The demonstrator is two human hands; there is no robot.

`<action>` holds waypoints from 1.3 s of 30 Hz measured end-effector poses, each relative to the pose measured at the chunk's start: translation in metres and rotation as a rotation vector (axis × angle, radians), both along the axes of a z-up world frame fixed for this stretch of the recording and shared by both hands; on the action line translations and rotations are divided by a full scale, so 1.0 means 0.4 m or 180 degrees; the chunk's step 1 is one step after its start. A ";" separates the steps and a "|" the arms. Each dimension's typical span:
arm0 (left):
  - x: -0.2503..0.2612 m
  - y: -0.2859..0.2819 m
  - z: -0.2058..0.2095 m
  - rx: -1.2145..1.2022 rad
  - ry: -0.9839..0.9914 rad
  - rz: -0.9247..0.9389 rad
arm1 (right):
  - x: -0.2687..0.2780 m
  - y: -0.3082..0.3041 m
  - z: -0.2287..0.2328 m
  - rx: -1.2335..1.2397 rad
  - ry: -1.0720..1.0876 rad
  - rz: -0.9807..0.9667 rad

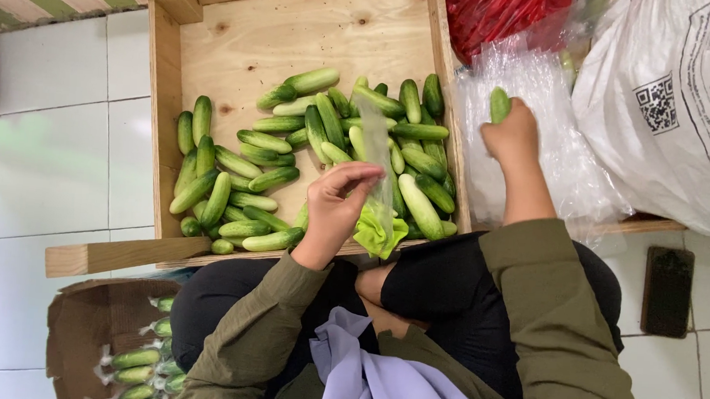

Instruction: Picking up individual cucumbers, placing them into plastic bags, and sealing the bags before placing them into a cardboard box.

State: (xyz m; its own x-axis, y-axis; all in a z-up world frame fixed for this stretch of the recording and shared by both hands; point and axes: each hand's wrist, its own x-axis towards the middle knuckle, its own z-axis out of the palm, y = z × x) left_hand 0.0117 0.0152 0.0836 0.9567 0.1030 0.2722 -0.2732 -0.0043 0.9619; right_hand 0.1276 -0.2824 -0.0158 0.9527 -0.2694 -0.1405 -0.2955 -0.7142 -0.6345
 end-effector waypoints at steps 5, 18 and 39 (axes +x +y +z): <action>-0.017 -0.014 0.005 -0.0563 0.0066 -0.0142 | -0.083 0.203 0.253 0.3415 0.1146 -0.0296; 0.022 0.074 0.018 -0.1200 0.1106 -0.0836 | -0.183 0.279 0.272 0.3620 -0.0943 0.0616; 0.033 0.114 0.080 0.0414 0.0293 -0.0246 | -0.238 0.170 0.507 0.1928 -0.1261 0.1327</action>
State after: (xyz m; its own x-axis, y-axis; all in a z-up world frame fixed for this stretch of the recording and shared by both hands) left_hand 0.0249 0.0606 0.1156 0.9819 -0.0023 0.1893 -0.1883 -0.1126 0.9756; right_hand 0.0322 -0.2144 0.1869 0.9670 0.1305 0.2188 0.2433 -0.2174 -0.9453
